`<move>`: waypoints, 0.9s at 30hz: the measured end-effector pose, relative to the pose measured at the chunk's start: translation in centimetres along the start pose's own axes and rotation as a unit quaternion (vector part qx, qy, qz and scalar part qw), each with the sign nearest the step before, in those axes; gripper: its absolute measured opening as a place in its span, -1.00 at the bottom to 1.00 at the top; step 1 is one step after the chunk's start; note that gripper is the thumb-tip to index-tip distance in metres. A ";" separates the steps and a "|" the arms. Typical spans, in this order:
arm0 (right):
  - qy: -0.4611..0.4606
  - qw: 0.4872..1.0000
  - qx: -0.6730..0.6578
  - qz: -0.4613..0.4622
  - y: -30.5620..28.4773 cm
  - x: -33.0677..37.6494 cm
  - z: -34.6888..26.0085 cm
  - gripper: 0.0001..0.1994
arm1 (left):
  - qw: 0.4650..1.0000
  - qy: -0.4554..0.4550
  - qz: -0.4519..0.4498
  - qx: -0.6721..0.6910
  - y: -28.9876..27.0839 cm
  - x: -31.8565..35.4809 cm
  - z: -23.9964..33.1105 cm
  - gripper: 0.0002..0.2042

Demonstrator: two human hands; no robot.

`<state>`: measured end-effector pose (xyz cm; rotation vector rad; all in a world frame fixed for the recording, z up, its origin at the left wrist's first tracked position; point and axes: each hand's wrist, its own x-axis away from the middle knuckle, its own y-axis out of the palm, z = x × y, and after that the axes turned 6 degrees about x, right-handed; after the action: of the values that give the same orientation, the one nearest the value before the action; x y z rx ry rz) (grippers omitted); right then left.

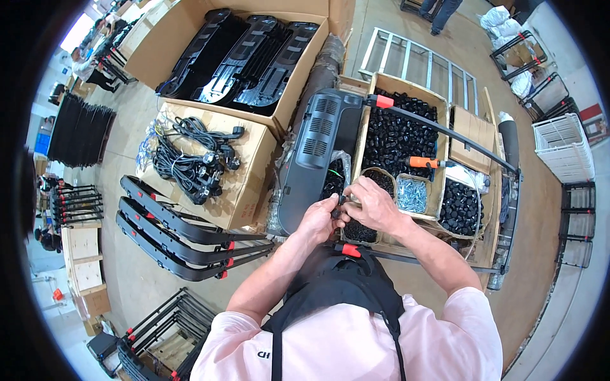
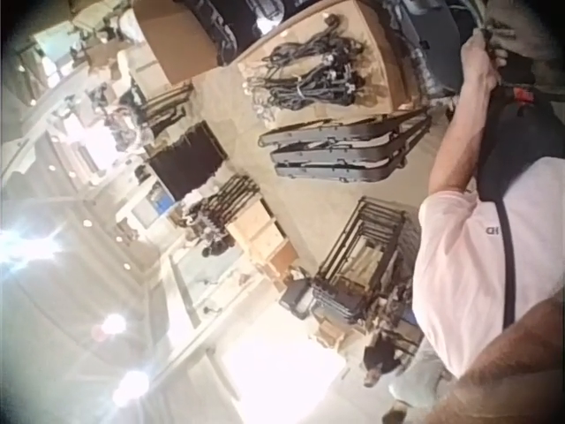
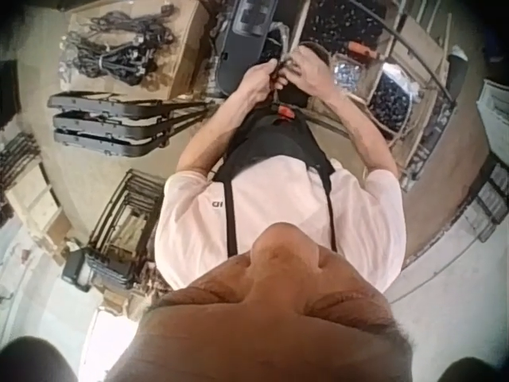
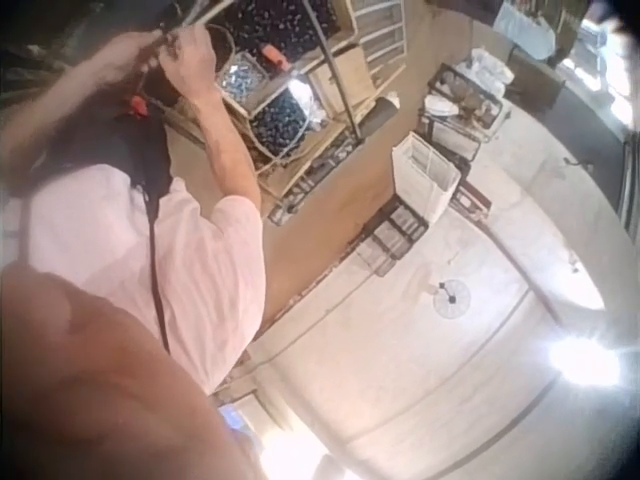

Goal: Assemble a plastic housing component for a power tool by inserting components and securing them with screws using a pneumatic screwdriver.

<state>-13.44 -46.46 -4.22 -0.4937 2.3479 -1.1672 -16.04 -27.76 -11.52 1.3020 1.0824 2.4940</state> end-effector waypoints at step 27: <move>-0.030 0.998 0.034 -0.031 12.8 -9.8 -5.3 -0.77 | 0.992 0.099 -0.067 0.042 -10.7 11.2 1.2 -0.65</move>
<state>-9.68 -30.70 -9.37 -0.5730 2.2488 -1.2400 -24.23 -14.63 -10.52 0.9799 1.2833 2.5416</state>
